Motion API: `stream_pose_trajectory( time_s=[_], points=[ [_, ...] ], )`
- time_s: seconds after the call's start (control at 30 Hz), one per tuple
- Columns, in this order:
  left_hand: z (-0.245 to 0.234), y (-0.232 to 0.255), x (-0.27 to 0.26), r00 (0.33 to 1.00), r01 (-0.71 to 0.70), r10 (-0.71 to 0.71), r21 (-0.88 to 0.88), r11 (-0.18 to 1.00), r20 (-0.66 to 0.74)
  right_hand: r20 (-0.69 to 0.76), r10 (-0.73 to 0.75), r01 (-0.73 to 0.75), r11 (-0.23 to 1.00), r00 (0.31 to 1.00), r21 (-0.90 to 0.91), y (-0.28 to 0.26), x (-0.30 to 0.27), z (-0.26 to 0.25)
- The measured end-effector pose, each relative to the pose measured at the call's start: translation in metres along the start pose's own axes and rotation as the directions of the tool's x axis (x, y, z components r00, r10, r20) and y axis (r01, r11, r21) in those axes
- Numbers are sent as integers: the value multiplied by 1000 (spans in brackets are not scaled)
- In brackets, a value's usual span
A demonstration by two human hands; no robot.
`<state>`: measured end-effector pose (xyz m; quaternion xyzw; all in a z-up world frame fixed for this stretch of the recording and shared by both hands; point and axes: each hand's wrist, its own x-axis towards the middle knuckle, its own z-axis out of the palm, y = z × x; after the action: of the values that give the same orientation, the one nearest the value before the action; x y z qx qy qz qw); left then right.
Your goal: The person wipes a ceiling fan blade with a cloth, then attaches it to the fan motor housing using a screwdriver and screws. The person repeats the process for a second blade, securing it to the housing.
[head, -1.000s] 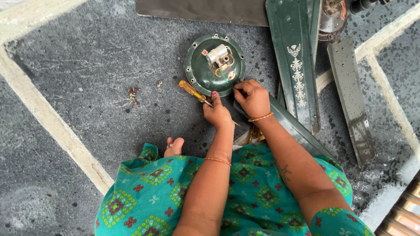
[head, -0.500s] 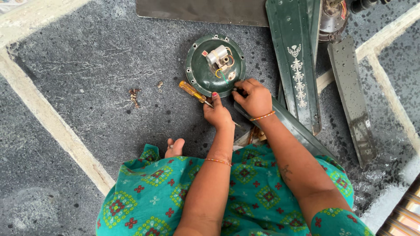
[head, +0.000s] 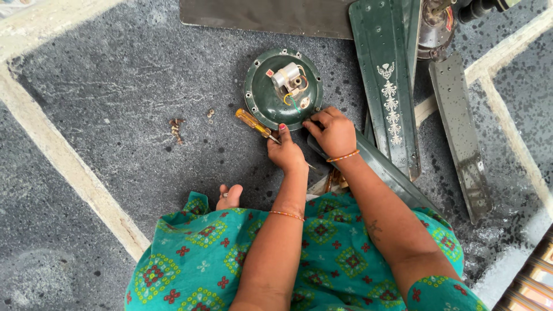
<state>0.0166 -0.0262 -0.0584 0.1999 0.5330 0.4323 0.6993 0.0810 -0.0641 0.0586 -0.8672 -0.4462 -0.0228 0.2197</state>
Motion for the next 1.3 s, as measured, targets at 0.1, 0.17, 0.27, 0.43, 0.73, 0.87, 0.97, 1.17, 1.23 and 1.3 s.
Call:
stream_pose_trajectory(
  time_s=[0.1, 0.17, 0.27, 0.43, 0.73, 0.87, 0.97, 1.17, 1.23, 1.3],
  points=[
    [1, 1, 0, 1000, 21, -20, 14, 1000, -16, 73, 59, -66, 993, 996, 100, -3, 1, -5],
    [1, 2, -1, 999, 43, -43, 10, 999, -19, 5, -34, 34, 997, 999, 66, -4, 0, -4],
    [2, 6, -2, 996, 82, -82, 0, 997, -20, -22, -61, 62, 997, 998, 35, -5, 1, -1],
    [2, 7, -2, 998, 63, -62, 31, 998, -29, -21, -38, 36, 998, 999, -50, -6, -2, 1],
    [1, 2, 0, 999, 43, -43, 31, 999, -21, -38, -137, 135, 989, 990, -55, -5, -2, -1],
    [-3, -5, 3, 1000, -16, 17, 98, 995, -17, -38, -115, 113, 992, 993, -64, -5, -4, 0],
    [-2, -3, 3, 999, -41, 44, 118, 992, -18, -35, -85, 82, 995, 996, -62, -7, -2, -1],
    [-4, 0, 1, 1000, 19, -19, 68, 998, -12, -70, -74, 71, 997, 995, -42, -3, -4, 3],
    [-2, 0, 2, 1000, 25, -25, 60, 998, -14, -76, -70, 66, 997, 995, -47, -2, -2, 5],
    [-2, 1, 1, 1000, 16, -16, 44, 999, -6, -76, -69, 65, 997, 995, -52, -2, -2, 5]
  ],
)
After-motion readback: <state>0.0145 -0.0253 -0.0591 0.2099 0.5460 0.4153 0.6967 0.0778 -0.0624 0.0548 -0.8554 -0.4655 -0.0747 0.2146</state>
